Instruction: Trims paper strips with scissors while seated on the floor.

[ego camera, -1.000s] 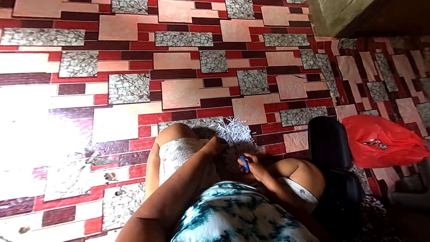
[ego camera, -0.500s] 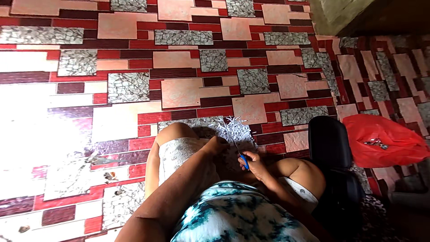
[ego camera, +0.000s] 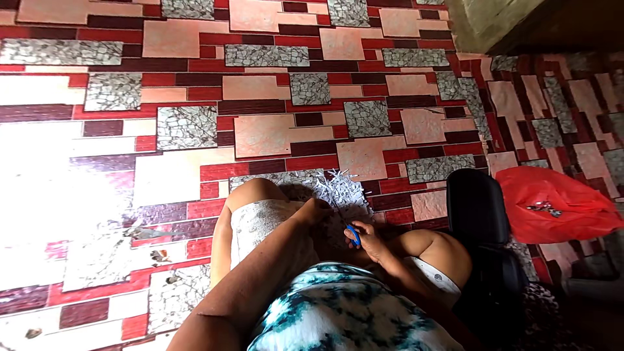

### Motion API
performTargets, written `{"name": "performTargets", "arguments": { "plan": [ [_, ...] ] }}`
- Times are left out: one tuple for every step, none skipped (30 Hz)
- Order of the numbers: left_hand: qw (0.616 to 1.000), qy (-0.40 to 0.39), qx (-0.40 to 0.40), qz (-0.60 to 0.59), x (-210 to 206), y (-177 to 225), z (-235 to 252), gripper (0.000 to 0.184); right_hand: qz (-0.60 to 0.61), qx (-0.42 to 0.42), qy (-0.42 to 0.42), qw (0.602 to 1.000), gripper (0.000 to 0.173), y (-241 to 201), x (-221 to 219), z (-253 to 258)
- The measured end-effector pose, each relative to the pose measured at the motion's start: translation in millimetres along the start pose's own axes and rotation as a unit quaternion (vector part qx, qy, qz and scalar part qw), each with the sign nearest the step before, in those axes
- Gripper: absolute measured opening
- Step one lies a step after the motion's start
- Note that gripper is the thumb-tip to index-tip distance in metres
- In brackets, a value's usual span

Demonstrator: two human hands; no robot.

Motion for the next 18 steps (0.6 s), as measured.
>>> {"name": "performTargets", "arguments": {
  "plan": [
    [1.000,0.000,-0.001,0.001,-0.2,0.4,-0.2,0.020,0.002,0.005,0.002,1.000,0.021,-0.7,0.1,-0.2],
    [1.000,-0.001,-0.002,0.001,-0.3,0.6,-0.2,0.020,0.004,0.010,0.005,1.000,0.020,-0.9,0.6,0.0],
    [1.000,-0.001,-0.003,0.001,-0.5,0.5,0.0,0.021,0.009,0.016,0.009,1.000,0.019,-1.2,1.2,0.0],
    [1.000,0.001,-0.004,0.000,-0.5,0.3,0.5,0.020,0.016,0.021,0.014,1.000,0.019,-2.0,1.9,0.0],
    [1.000,0.004,-0.007,0.000,-0.3,-0.1,1.2,0.020,0.024,0.025,0.021,0.999,0.017,-2.4,2.7,0.0],
    [1.000,0.007,-0.010,0.002,0.4,-0.3,1.8,0.021,0.031,0.024,0.028,0.999,0.016,-2.7,3.8,0.0],
    [1.000,0.009,-0.013,0.005,1.2,-0.6,1.8,0.021,0.035,0.023,0.034,0.999,0.017,-2.1,5.2,0.5],
    [1.000,0.009,-0.015,0.009,1.9,-0.8,1.4,0.022,0.037,0.023,0.039,0.998,0.018,-1.0,6.5,1.0],
    [1.000,0.011,-0.016,0.010,2.1,-1.0,1.2,0.023,0.037,0.025,0.040,0.998,0.019,-0.4,7.2,0.9],
    [1.000,0.012,-0.015,0.010,2.1,-1.5,1.2,0.023,0.036,0.029,0.041,0.998,0.019,-0.7,7.1,0.4],
    [1.000,0.012,-0.012,0.007,2.1,-1.9,1.0,0.022,0.034,0.035,0.041,0.998,0.018,-1.3,6.7,-0.3],
    [1.000,0.012,-0.011,0.001,2.1,-2.1,0.6,0.022,0.032,0.038,0.042,0.998,0.018,-2.1,6.2,-1.1],
    [1.000,0.012,-0.010,-0.006,2.2,-2.1,0.4,0.021,0.030,0.037,0.042,0.998,0.018,-2.5,5.9,-1.6],
    [1.000,0.013,-0.009,-0.013,2.5,-1.7,0.1,0.020,0.029,0.032,0.043,0.998,0.018,-2.4,5.9,-1.7],
    [1.000,0.014,-0.009,-0.019,2.6,-1.8,0.0,0.020,0.031,0.022,0.041,0.998,0.018,-1.3,6.0,-1.6],
    [1.000,0.015,-0.009,-0.024,2.7,-2.2,-0.1,0.020,0.033,0.010,0.036,0.999,0.019,0.7,6.1,-1.2],
    [0.999,0.016,-0.009,-0.028,2.6,-2.6,-0.1,0.020,0.034,0.001,0.028,0.999,0.021,2.9,6.1,-0.6],
    [0.999,0.017,-0.009,-0.030,2.5,-2.9,0.1,0.020,0.032,-0.003,0.018,0.999,0.022,4.7,6.0,-0.2]
  ]
}}
Point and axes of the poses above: each hand's wrist, its own z-axis towards the middle knuckle, its own x-axis out of the back of the hand, y = z × x, the point moved 4 cm from there along z, towards the middle knuckle, and after that the axes turned 9 degrees about y, right-handed, at the moved point
